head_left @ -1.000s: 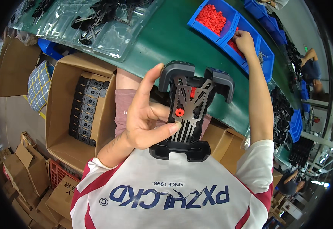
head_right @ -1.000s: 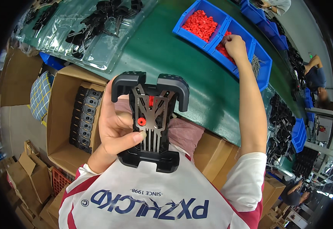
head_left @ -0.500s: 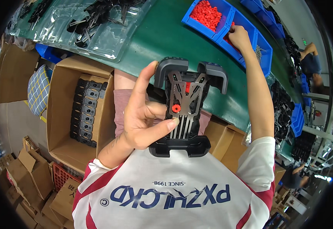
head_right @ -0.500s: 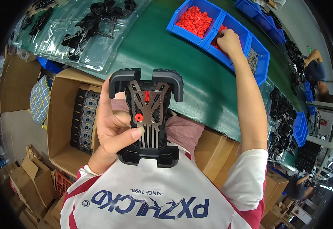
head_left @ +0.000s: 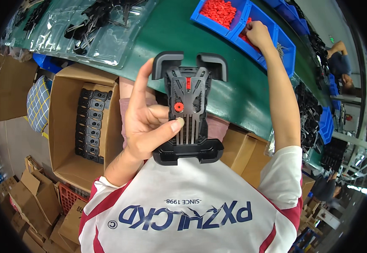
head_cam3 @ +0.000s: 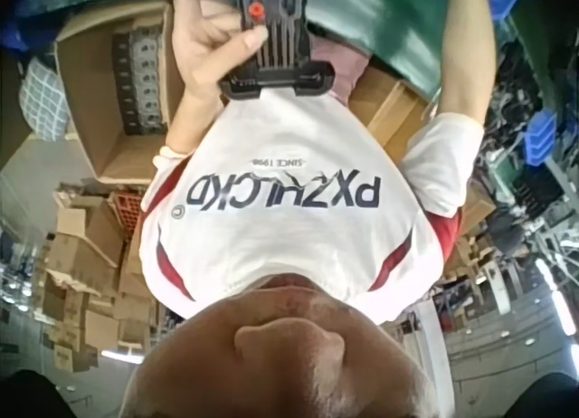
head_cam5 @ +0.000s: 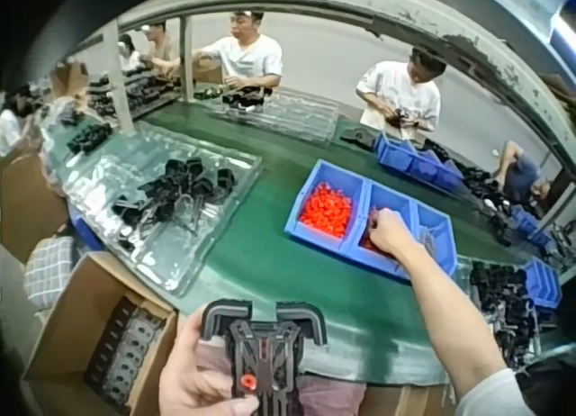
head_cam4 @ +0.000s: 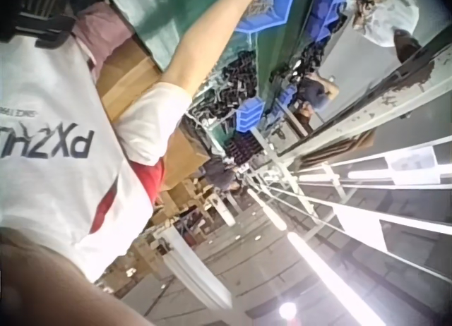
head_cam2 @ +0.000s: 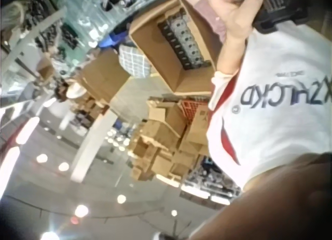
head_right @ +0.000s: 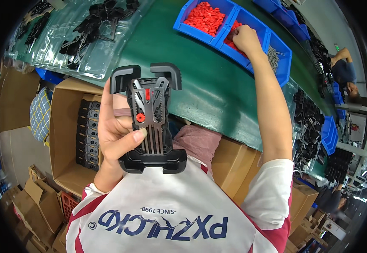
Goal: Assemble mobile phone holder brackets by attaching small red components and rubber pads at a workstation.
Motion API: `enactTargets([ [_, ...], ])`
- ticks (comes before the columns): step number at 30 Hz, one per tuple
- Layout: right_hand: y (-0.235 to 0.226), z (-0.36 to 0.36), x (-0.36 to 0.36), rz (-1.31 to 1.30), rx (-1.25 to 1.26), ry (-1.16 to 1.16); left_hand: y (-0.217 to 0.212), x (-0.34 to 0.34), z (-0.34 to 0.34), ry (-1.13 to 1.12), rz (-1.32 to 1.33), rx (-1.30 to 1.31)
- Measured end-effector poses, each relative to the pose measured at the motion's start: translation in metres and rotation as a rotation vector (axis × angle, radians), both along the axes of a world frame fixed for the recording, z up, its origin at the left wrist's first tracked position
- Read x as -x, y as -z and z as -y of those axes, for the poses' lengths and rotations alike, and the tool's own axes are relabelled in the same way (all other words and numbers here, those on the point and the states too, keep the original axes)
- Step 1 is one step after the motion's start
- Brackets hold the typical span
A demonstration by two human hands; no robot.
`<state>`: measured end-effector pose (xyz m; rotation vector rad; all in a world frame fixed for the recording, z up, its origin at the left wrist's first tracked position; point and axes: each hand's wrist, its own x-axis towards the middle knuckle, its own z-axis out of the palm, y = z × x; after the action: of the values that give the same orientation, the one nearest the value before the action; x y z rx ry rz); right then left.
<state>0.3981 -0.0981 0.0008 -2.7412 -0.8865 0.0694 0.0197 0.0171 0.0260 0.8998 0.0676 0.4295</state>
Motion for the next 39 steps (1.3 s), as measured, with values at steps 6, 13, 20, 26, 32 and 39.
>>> enactTargets([
  [6, -0.015, 0.005, 0.003, -0.064, -0.245, 0.097, 0.000, -0.001, -0.002, -0.015, -0.034, -0.011],
  [13, -0.037, 0.030, 0.086, -0.544, -1.127, 0.195, -0.001, -0.009, -0.005, -0.055, -0.082, 0.023],
  [20, -0.044, 0.045, 0.208, -0.939, -1.207, 0.021, 0.008, -0.013, -0.009, 0.003, -0.057, 0.007],
  [26, -0.049, 0.036, 0.232, -0.713, -1.140, -0.242, 0.008, -0.016, -0.003, 0.005, -0.052, -0.061],
  [32, -0.056, 0.028, 0.239, -0.396, -0.989, -0.462, 0.007, -0.016, 0.000, 0.028, -0.050, -0.074],
  [39, -0.051, 0.023, 0.243, -0.434, -0.920, -0.424, 0.002, -0.017, 0.004, 0.010, -0.078, -0.072],
])
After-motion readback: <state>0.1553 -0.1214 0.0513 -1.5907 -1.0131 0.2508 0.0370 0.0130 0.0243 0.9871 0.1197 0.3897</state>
